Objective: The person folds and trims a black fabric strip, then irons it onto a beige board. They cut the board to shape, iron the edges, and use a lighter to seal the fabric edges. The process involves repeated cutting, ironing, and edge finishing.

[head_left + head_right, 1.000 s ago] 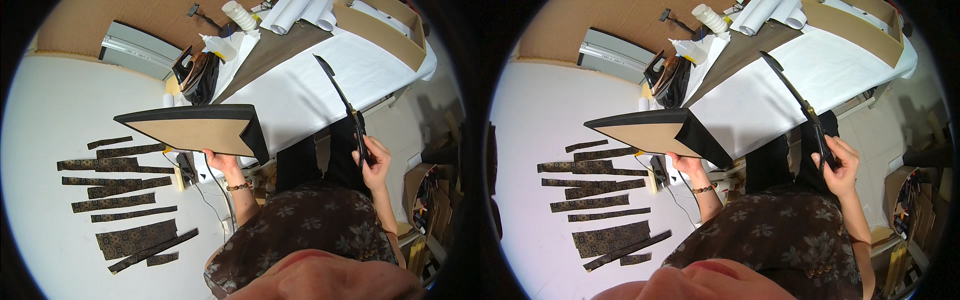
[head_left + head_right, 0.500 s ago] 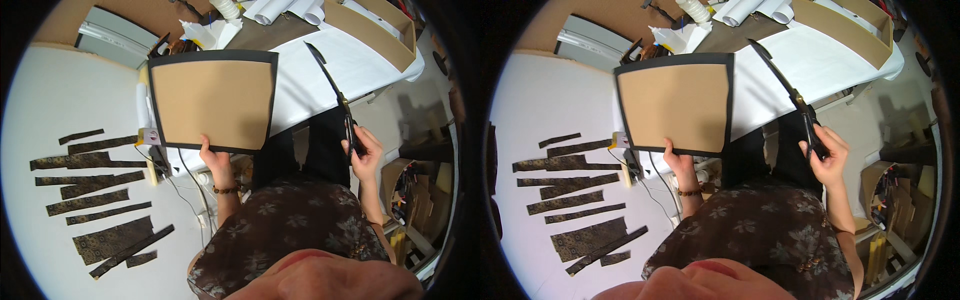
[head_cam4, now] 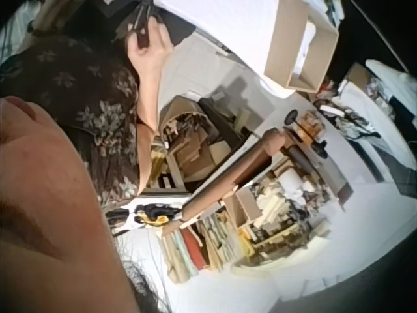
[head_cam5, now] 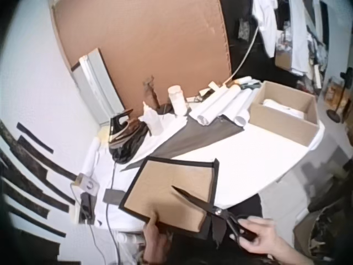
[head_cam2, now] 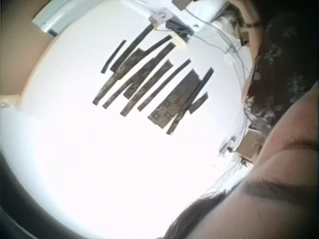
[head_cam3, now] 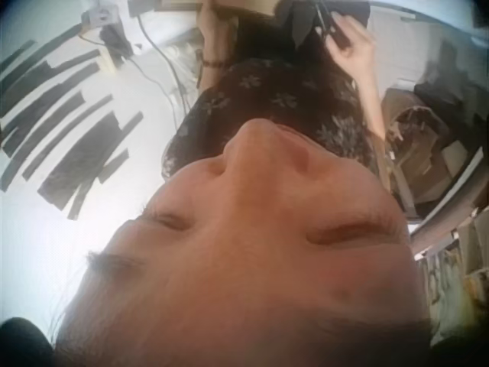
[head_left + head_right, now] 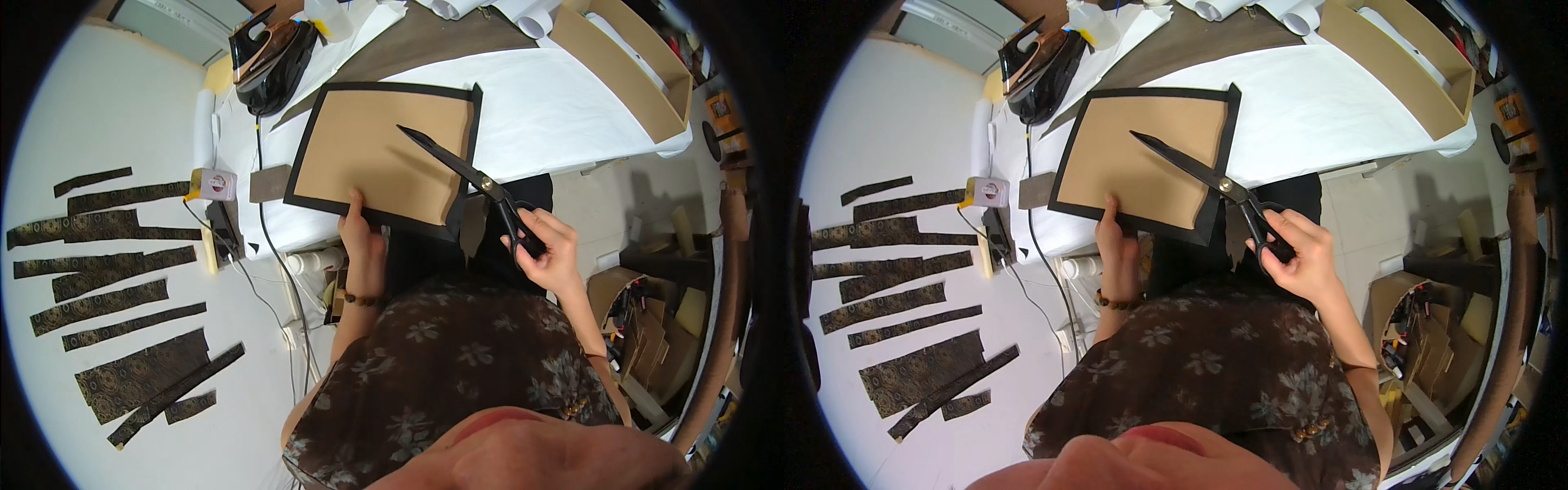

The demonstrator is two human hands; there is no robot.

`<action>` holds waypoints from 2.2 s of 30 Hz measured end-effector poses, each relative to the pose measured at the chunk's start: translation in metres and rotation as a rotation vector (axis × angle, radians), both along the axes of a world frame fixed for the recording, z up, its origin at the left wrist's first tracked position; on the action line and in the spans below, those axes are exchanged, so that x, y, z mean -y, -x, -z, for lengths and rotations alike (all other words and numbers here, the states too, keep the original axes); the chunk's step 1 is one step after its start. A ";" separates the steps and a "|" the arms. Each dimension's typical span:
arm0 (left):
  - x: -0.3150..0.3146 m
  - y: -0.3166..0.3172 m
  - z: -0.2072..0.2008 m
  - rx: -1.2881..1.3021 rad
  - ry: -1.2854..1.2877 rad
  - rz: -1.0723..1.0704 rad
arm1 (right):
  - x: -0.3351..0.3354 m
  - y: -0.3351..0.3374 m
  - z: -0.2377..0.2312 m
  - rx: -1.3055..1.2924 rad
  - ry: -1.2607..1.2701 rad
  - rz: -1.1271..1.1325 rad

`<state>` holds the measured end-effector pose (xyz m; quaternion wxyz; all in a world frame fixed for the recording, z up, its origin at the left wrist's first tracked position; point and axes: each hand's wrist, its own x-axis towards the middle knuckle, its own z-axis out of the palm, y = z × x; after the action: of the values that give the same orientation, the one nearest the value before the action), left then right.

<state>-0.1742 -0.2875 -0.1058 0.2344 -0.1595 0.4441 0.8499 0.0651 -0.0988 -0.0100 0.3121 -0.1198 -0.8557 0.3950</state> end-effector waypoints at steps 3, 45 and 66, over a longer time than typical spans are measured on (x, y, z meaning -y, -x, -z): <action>0.030 0.016 -0.016 0.218 0.303 0.455 | 0.000 0.003 -0.002 0.035 -0.052 -0.035; 0.126 0.007 -0.010 -0.783 0.695 0.082 | -0.028 -0.003 0.039 -0.036 0.248 0.352; -0.002 -0.053 -0.005 -0.356 0.066 0.500 | -0.039 -0.034 0.041 -0.218 0.664 0.405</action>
<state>-0.1208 -0.2853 -0.1006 0.3494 0.0983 0.5309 0.7658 0.0990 -0.0593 -0.0505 0.4170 -0.3377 -0.6024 0.5909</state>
